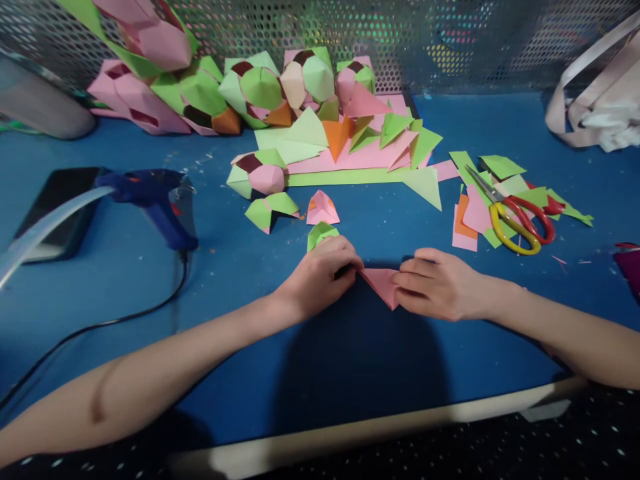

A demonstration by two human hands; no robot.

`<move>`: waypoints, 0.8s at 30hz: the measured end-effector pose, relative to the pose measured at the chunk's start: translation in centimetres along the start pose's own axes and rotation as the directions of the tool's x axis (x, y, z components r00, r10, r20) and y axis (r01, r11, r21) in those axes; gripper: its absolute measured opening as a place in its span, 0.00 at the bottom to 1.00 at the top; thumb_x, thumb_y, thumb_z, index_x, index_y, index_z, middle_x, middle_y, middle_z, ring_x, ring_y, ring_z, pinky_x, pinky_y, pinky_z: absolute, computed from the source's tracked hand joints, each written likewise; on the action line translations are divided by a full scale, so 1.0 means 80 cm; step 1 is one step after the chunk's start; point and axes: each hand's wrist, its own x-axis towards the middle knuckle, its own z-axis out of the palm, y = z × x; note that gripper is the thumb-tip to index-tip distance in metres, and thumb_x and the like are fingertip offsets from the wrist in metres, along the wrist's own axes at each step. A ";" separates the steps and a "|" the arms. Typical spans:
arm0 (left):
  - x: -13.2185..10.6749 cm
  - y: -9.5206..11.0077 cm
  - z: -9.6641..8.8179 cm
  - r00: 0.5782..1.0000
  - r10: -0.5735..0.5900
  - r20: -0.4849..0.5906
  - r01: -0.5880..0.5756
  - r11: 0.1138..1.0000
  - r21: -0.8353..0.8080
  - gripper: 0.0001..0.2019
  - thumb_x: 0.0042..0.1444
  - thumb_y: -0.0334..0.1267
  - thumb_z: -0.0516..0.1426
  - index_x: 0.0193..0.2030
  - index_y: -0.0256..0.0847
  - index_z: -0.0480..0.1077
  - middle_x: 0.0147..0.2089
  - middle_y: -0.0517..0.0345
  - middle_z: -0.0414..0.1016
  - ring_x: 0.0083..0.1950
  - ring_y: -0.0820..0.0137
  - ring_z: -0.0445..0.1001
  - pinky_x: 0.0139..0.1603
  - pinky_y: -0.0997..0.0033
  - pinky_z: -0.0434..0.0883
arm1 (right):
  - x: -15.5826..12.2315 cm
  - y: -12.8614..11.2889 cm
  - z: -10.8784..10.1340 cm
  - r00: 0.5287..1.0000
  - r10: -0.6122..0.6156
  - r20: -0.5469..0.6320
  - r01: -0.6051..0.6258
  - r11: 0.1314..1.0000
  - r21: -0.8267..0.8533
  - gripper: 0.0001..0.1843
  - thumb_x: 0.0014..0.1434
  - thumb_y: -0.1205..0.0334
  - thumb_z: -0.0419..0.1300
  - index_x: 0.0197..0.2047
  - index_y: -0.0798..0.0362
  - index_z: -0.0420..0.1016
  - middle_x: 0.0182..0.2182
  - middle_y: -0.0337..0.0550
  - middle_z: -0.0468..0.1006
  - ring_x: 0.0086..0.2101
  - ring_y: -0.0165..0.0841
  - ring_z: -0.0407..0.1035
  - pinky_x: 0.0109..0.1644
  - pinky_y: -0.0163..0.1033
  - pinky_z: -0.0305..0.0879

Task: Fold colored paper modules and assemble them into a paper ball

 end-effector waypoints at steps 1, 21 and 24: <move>0.000 -0.001 0.000 1.000 0.003 0.000 -0.003 1.000 0.000 0.09 0.52 0.23 0.52 0.33 0.37 0.72 0.34 0.55 0.71 0.39 0.69 0.69 0.41 0.67 0.68 | 0.000 0.000 0.000 1.000 -0.003 0.002 0.003 1.000 0.003 0.07 0.66 0.67 0.51 0.40 0.51 0.69 0.41 0.42 0.76 0.39 0.32 0.65 0.44 0.43 0.58; 0.000 0.000 0.000 1.000 0.012 -0.007 -0.012 1.000 -0.017 0.09 0.53 0.23 0.52 0.32 0.38 0.72 0.34 0.55 0.70 0.38 0.70 0.69 0.40 0.68 0.68 | 0.000 0.001 -0.005 0.997 -0.074 0.022 0.073 0.997 0.022 0.10 0.65 0.68 0.50 0.36 0.49 0.72 0.41 0.39 0.77 0.42 0.35 0.66 0.47 0.46 0.58; 0.000 0.000 0.000 1.000 0.010 0.002 -0.010 1.000 -0.012 0.09 0.53 0.23 0.52 0.32 0.38 0.71 0.34 0.55 0.70 0.38 0.70 0.69 0.40 0.68 0.68 | 0.001 0.001 -0.006 0.997 -0.079 0.025 0.078 0.997 0.026 0.11 0.65 0.69 0.51 0.35 0.49 0.72 0.40 0.38 0.77 0.41 0.35 0.67 0.47 0.46 0.59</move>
